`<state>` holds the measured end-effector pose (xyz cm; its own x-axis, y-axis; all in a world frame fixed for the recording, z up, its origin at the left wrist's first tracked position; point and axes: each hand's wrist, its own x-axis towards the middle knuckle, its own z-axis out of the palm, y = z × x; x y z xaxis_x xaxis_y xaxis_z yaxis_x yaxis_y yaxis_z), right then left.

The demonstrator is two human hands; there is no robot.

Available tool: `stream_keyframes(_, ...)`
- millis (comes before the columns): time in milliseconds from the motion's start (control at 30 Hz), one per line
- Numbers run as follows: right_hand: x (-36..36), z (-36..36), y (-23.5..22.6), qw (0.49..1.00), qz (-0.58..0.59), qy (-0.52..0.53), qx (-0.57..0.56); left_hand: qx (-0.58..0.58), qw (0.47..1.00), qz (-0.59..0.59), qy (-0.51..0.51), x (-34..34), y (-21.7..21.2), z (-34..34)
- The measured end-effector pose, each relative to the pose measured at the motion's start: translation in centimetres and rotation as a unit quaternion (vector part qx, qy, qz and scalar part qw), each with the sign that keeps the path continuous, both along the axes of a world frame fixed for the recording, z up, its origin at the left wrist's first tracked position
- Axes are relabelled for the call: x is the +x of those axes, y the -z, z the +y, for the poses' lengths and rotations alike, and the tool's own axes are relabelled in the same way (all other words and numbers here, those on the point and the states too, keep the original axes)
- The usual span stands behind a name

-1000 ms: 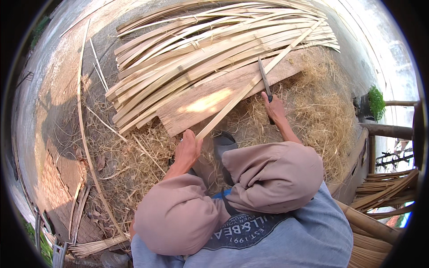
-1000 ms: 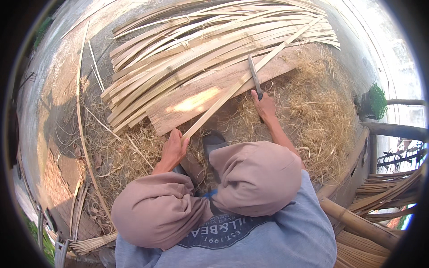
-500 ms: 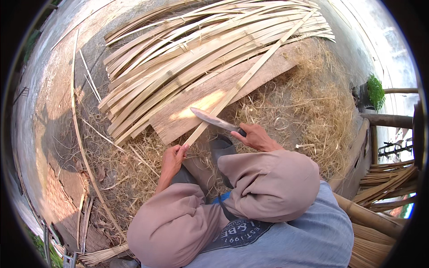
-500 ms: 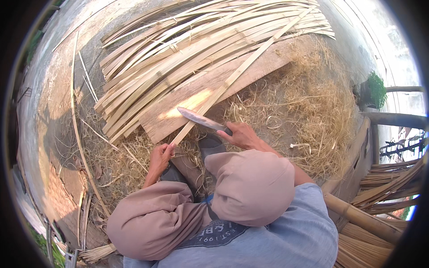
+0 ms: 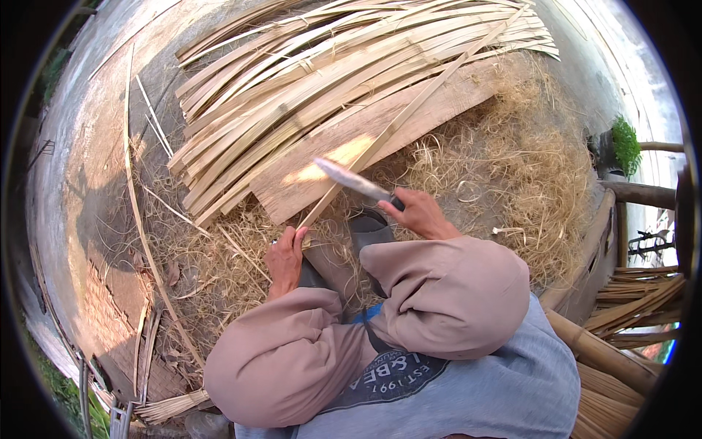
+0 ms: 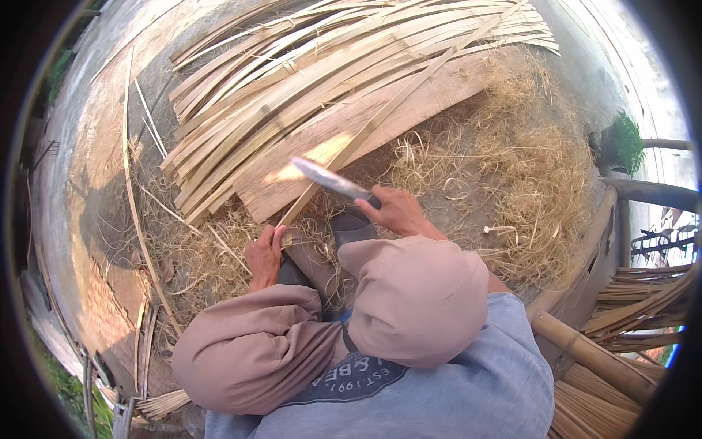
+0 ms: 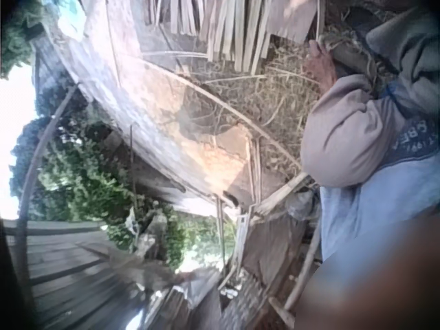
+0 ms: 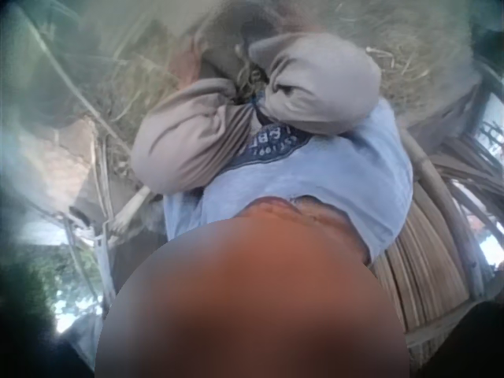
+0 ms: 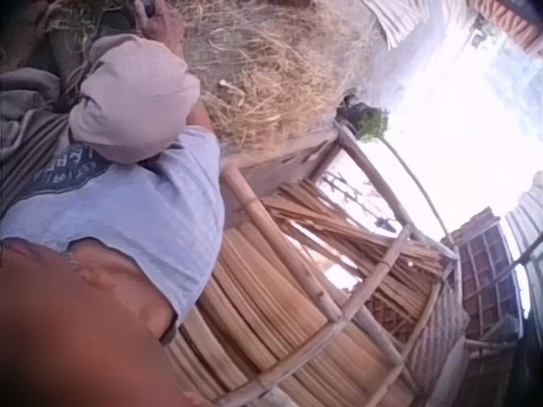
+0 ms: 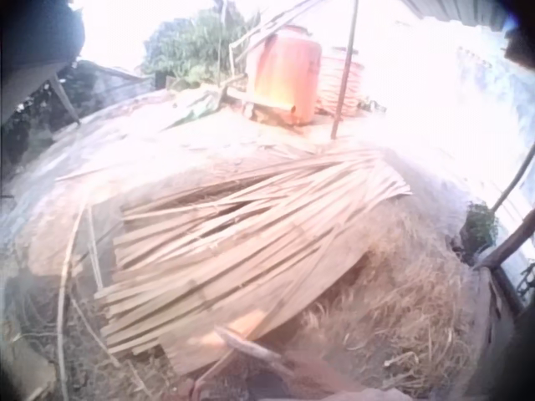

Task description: The person sits on the ground and uses a knife to split long bamboo strips into thinner slats. They repeatedly position a strip on a wooden block, split it, and add the resulting slats to a growing pile.

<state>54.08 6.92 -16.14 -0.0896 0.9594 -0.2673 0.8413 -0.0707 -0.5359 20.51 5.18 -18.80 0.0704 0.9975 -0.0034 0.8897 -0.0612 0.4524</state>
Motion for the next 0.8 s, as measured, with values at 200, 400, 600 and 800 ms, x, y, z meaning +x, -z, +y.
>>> stream_keyframes(200,1.9,2.6,-1.5,1.0,-0.01,0.022,0.007,-0.026,0.999,-0.034,0.003,1.0,-0.6,0.8)
stream_keyframes(400,14.6,7.6,-0.6,0.97,-0.089,0.224,0.042,-0.065,0.997,-0.047,0.001,-3.2,-1.4,-2.5)
stream_keyframes(600,7.9,6.8,1.7,0.989,-0.049,0.091,0.105,-0.138,0.988,-0.068,-0.003,-3.5,-2.5,-1.2)
stream_keyframes(800,18.8,10.1,1.3,0.949,-0.108,0.281,0.092,-0.243,0.958,-0.119,-0.094,-20.2,0.2,-9.8)
